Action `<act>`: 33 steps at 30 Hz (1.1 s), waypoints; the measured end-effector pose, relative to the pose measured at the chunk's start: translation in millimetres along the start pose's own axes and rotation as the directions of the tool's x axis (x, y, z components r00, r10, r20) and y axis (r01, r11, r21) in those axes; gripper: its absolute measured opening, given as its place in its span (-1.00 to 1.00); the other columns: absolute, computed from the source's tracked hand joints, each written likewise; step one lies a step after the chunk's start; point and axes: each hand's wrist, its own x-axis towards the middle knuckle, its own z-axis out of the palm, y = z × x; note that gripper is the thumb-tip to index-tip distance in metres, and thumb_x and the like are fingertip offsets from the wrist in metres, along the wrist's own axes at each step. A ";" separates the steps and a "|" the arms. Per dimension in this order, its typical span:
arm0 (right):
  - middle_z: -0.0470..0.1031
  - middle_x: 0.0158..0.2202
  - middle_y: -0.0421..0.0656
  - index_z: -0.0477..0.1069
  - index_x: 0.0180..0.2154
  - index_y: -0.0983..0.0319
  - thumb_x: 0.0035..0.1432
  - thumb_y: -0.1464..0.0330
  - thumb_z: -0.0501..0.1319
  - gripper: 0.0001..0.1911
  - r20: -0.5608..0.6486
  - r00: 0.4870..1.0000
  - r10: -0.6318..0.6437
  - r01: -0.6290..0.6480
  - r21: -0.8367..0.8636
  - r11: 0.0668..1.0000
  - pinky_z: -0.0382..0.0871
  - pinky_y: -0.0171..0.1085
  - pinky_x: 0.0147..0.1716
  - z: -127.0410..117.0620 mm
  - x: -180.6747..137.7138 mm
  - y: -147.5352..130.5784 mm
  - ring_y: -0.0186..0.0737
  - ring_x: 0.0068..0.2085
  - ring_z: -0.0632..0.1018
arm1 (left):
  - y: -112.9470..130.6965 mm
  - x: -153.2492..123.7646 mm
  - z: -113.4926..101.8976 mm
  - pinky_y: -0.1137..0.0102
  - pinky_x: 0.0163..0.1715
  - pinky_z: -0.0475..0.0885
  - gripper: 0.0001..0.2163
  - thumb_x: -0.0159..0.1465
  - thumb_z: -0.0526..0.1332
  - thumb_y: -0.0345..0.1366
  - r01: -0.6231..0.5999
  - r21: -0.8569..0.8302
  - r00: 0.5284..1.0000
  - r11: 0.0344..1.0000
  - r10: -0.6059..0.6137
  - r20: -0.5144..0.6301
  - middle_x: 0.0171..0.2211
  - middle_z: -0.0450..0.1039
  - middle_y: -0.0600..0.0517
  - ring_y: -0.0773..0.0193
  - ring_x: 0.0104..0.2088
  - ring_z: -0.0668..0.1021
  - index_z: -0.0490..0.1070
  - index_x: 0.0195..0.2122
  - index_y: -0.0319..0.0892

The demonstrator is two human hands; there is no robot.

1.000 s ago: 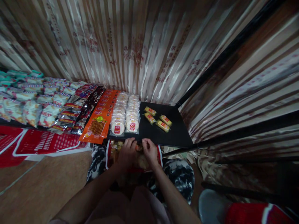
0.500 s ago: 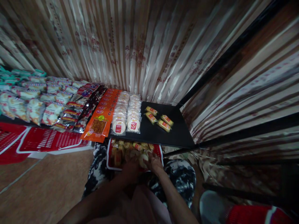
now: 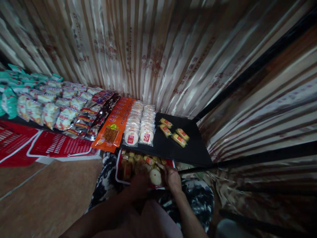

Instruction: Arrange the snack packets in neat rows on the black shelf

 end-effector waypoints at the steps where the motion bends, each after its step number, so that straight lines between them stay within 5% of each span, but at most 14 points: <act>1: 0.54 -0.19 -0.01 0.49 -0.17 0.19 0.21 0.37 -0.06 -0.65 -0.009 1.000 -0.011 0.011 -0.007 1.000 0.33 -0.28 -0.20 -6.5 -0.9 -2.6 -0.13 -0.16 0.54 | -0.2 0.2 -0.9 0.19 0.14 0.21 -0.57 0.20 -0.03 -0.42 0.012 -0.012 0.999 1.000 -0.012 -0.037 0.15 0.23 -0.21 0.09 0.17 0.27 0.23 0.11 -0.29; 5: 0.55 -0.18 -0.04 0.48 -0.17 0.19 0.20 0.31 -0.04 -0.65 -0.038 0.994 -0.104 0.108 0.122 0.987 0.33 -0.26 -0.20 -31.4 -2.0 -14.1 -0.12 -0.19 0.55 | 3.6 2.6 -9.4 0.20 0.18 0.14 -0.50 0.18 0.00 -0.42 0.052 -0.141 0.961 0.989 -0.089 -0.264 0.20 0.13 -0.23 0.12 0.21 0.20 0.09 0.18 -0.35; 9: 0.56 -0.29 -0.10 0.47 -0.22 0.22 0.17 0.18 -0.02 -0.63 -0.002 0.979 -0.203 0.179 0.485 0.856 0.35 -0.25 -0.26 -46.9 2.1 -31.9 -0.13 -0.26 0.54 | 11.8 3.3 -26.7 0.21 0.08 0.28 -0.56 0.18 0.07 -0.32 0.067 -0.419 0.913 0.905 -0.225 -0.340 0.07 0.32 -0.13 0.15 0.07 0.38 0.19 0.11 -0.22; 13: 0.53 -0.38 -0.15 0.44 -0.23 0.24 0.09 0.05 0.08 -0.57 0.085 0.974 -0.209 0.068 0.772 0.632 0.35 -0.30 -0.41 -48.2 9.5 -58.6 -0.20 -0.37 0.50 | 11.4 -0.3 -45.5 0.26 -0.13 0.40 -0.67 0.19 0.08 -0.20 0.120 -0.583 0.889 0.803 -0.348 -0.297 -0.18 0.50 -0.07 0.19 -0.21 0.53 0.32 -0.05 -0.20; 19: 0.45 -0.46 -0.22 0.38 -0.17 0.22 -0.07 0.06 0.24 -0.53 0.127 0.976 -0.177 -0.037 0.899 0.437 0.29 -0.36 -0.53 -42.9 22.2 -100.1 -0.32 -0.49 0.42 | -4.7 -4.4 -73.3 0.30 -0.16 0.39 -0.70 0.18 0.10 -0.15 0.046 -0.628 0.793 0.777 -0.410 -0.450 -0.21 0.50 -0.04 0.21 -0.21 0.52 0.36 -0.13 -0.19; 26: 0.41 -0.47 -0.24 0.35 -0.37 0.21 -0.19 0.12 0.32 -0.63 0.061 0.989 -0.136 -0.003 0.921 0.389 0.36 -0.32 -0.42 -24.0 33.3 -126.0 -0.31 -0.46 0.44 | -22.1 -6.8 -97.0 0.31 -0.15 0.39 -0.71 0.20 0.09 -0.18 0.045 -0.565 0.731 0.824 -0.413 -0.543 -0.20 0.49 -0.03 0.23 -0.21 0.51 0.35 -0.10 -0.17; 33: 0.36 -0.52 -0.26 0.36 -0.41 0.22 -0.10 0.15 0.24 -0.72 -0.089 0.985 -0.146 0.153 0.837 0.525 0.30 -0.34 -0.45 -22.4 52.0 -144.9 -0.34 -0.50 0.38 | -25.6 -0.1 -116.2 0.25 -0.06 0.35 -0.67 0.20 0.08 -0.27 0.102 -0.381 0.686 0.919 -0.342 -0.642 -0.09 0.41 -0.11 0.17 -0.09 0.46 0.30 -0.02 -0.22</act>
